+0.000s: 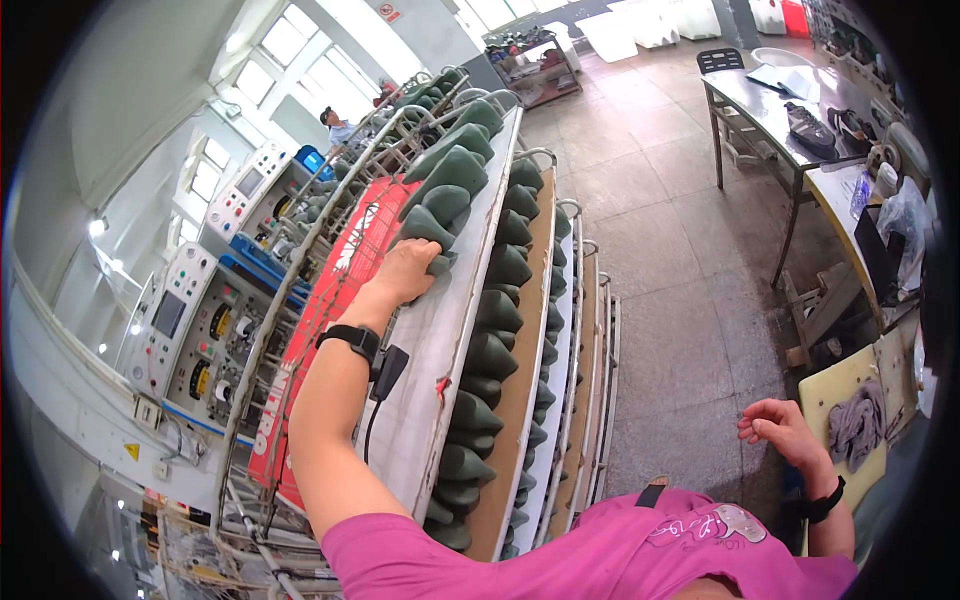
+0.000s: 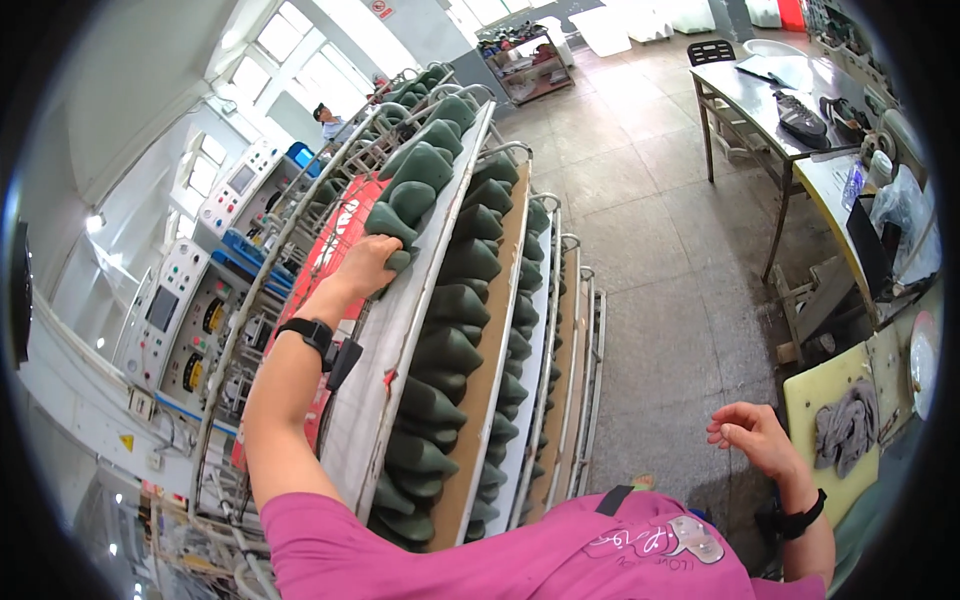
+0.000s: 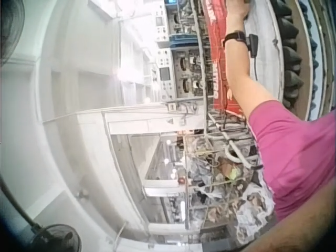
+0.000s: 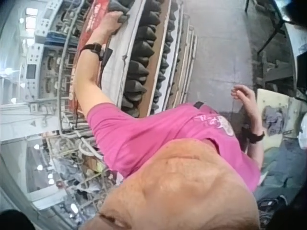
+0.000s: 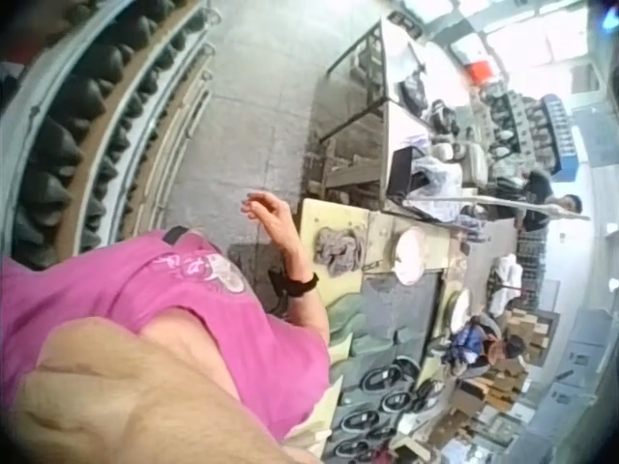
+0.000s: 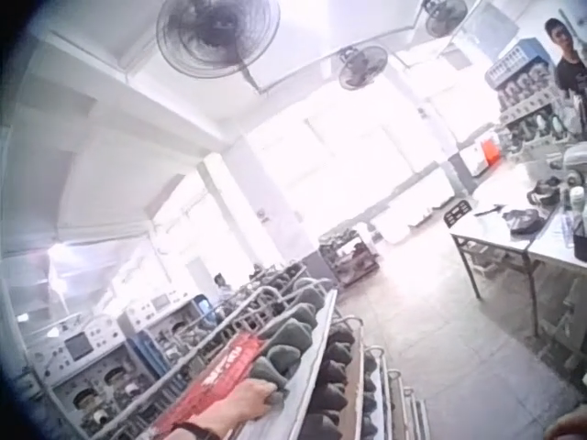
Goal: Applying glue to the base of shoe lasts and organizing them on a multi-tier rack.
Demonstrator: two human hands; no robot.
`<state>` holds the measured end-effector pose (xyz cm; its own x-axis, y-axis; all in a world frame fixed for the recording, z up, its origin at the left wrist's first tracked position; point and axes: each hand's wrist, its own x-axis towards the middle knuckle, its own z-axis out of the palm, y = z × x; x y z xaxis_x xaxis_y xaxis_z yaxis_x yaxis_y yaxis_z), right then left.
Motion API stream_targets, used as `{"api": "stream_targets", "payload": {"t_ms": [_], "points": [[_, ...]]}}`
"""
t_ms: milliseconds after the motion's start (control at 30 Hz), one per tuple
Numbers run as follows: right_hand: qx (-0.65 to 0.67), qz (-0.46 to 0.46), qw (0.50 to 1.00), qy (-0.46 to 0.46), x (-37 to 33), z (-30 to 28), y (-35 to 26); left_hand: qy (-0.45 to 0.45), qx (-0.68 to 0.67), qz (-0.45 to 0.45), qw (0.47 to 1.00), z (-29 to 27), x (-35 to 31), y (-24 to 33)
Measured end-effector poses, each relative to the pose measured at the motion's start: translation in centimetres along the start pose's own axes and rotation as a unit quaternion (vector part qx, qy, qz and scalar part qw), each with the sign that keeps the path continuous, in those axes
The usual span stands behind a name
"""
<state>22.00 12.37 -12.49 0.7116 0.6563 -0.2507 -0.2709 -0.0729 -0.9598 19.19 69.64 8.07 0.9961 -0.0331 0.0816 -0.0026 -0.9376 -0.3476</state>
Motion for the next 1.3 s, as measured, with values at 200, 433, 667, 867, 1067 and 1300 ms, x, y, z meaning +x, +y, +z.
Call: {"api": "stream_targets", "payload": {"t_ms": [200,433,667,867,1067,1300], "points": [[-0.006,0.010,1.000,0.004,1.7,0.7,-0.6,0.028,0.021,0.014,0.999,-0.2,1.3,0.0],[-0.001,0.012,1.000,-0.021,1.5,-0.1,0.4,0.079,-0.051,-0.042,0.995,-4.1,0.1,1.4],[0.007,-0.037,0.999,0.000,-1.5,-1.9,0.4,0.178,-0.290,-0.009,0.940,-20.5,1.7,10.9],[-0.030,-0.233,0.969,0.074,-5.2,-2.9,0.2,0.202,-0.444,0.115,0.865,-26.1,3.7,25.8],[0.209,-0.293,0.917,0.174,-15.8,-5.9,3.9,0.002,-0.710,0.292,0.641,-16.9,9.5,49.0],[0.357,-0.093,0.893,0.258,-35.1,-1.1,14.6,-0.355,-0.683,0.346,0.536,-10.4,1.2,76.9]]}}
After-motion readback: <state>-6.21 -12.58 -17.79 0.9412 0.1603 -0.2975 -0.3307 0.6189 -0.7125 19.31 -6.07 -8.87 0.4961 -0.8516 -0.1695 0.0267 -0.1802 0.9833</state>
